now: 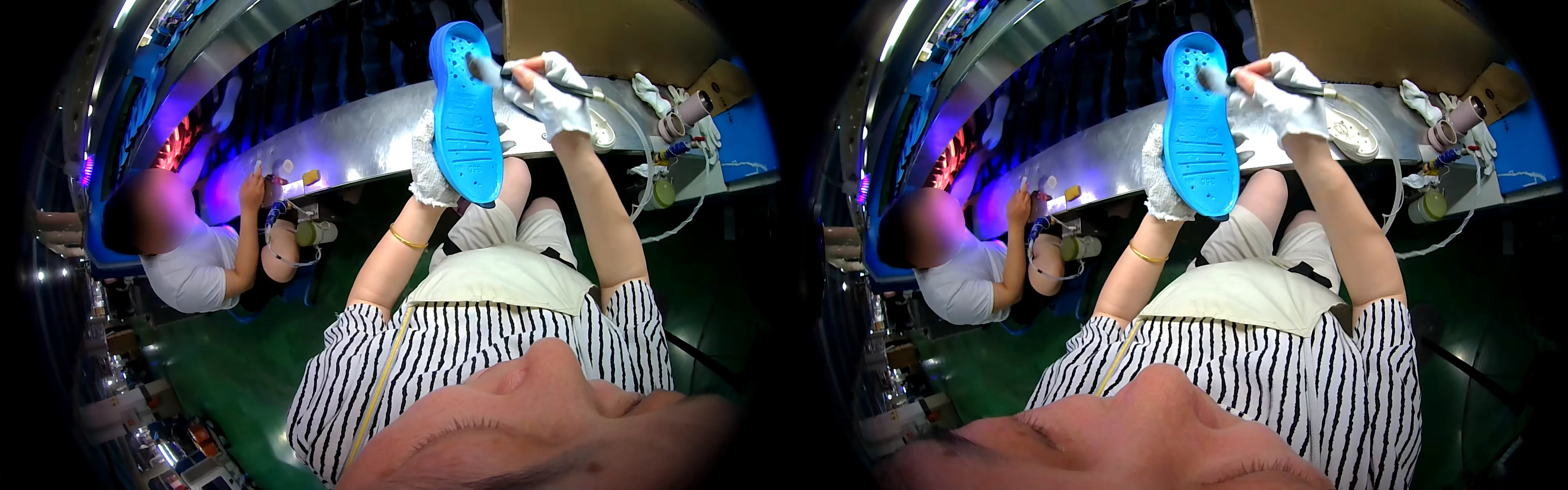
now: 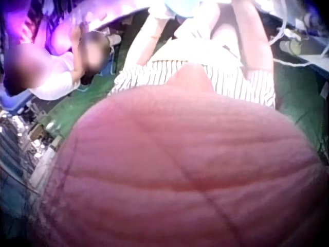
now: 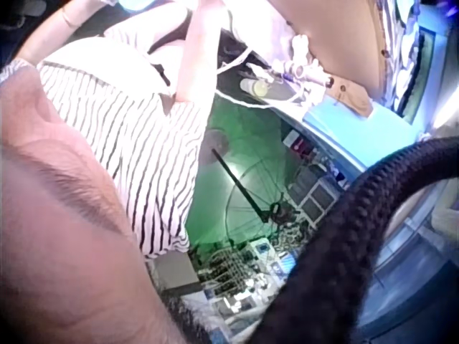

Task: The person applies a liquid substance to the bottom of blue shoe soles using a brush, picking them up from a conveyor belt and returning them after coating.

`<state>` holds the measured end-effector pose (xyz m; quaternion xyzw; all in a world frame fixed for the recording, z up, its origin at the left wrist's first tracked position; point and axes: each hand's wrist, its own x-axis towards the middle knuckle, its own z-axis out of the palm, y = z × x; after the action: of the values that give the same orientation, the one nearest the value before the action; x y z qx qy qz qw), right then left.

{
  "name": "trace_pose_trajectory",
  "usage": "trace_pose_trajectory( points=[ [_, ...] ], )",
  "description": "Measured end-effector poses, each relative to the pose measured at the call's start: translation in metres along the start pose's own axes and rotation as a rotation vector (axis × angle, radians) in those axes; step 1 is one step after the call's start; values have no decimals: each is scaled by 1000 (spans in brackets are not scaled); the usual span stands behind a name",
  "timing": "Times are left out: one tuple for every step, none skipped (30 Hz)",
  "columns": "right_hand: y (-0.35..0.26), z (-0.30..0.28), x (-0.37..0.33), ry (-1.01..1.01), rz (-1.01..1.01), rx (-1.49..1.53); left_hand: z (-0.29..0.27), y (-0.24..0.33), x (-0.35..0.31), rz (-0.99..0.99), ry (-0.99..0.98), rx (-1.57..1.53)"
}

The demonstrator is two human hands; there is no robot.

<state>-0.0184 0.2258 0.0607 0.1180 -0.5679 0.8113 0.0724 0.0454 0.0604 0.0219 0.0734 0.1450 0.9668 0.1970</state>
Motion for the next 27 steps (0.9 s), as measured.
trace_pose_trajectory(
  points=[
    [0, -1, 6, 18, -61, -171, 1, -2, 0, 10, 40, 70],
    [-5, 0, 11, 45, -125, -344, 4, -5, 2, 10, 77, 141],
    [2, -4, 17, 7, -131, -320, 5, -6, 3, 10, 114, 159],
    [10, -9, 21, -51, -256, -386, 5, -5, 4, -3, 117, 164],
    [17, -8, 20, -109, -320, -411, 3, -3, 5, -5, 124, 167],
    [22, -9, 19, -166, -385, -435, 2, -2, 7, -9, 130, 170],
    [22, -17, 13, -227, -494, -568, 2, -1, 8, 21, 156, 222],
    [12, -14, 4, -290, -479, -609, 1, 2, 8, 33, 156, 217],
    [3, -10, -3, -383, -491, -599, 2, 7, 5, 51, 161, 218],
    [-4, -8, -8, -475, -502, -587, 2, 12, 3, 69, 167, 220],
    [-8, -12, -12, -565, -516, -653, 0, 15, 3, 65, 207, 259],
    [-18, -15, -16, -667, -536, -677, -7, 20, 3, 40, 144, 159],
    [-27, -15, -22, -746, -488, -688, -16, 25, 3, 16, 81, 58],
    [-36, -17, -28, -824, -439, -704, -16, 26, 4, -10, 15, -46],
    [-43, -22, -29, -922, -344, -677, -14, 21, 7, 93, 273, 419],
    [-48, -25, -30, -948, -309, -618, -15, 20, 7, 74, 243, 335],
    [-52, -26, -27, -916, -352, -608, -15, 20, 8, 57, 213, 254],
    [-56, -27, -24, -885, -394, -599, -14, 20, 9, 39, 182, 172],
    [-61, -25, -21, -835, -383, -619, -13, 18, 9, 29, 160, 128],
    [-40, -19, -19, -748, -270, -460, -12, 21, 1, 51, 156, 98],
    [-28, -15, -18, -596, -308, -404, -9, 19, 3, 37, 128, 58],
    [-17, -9, -18, -445, -345, -345, -11, 18, 5, 36, 107, 45],
    [-12, -4, -18, -391, -466, -438, -14, 18, 6, 38, 90, 32],
    [-11, -3, -22, -432, -528, -505, -16, 18, 8, 41, 72, 19],
    [-9, 1, -29, -460, -612, -572, -19, 17, 12, 84, 89, 49],
    [-5, 5, -37, -489, -697, -639, -21, 18, 14, 111, 97, 77],
    [-4, 9, -51, -501, -594, -593, -24, 20, 14, 141, 106, 104]
  ],
)
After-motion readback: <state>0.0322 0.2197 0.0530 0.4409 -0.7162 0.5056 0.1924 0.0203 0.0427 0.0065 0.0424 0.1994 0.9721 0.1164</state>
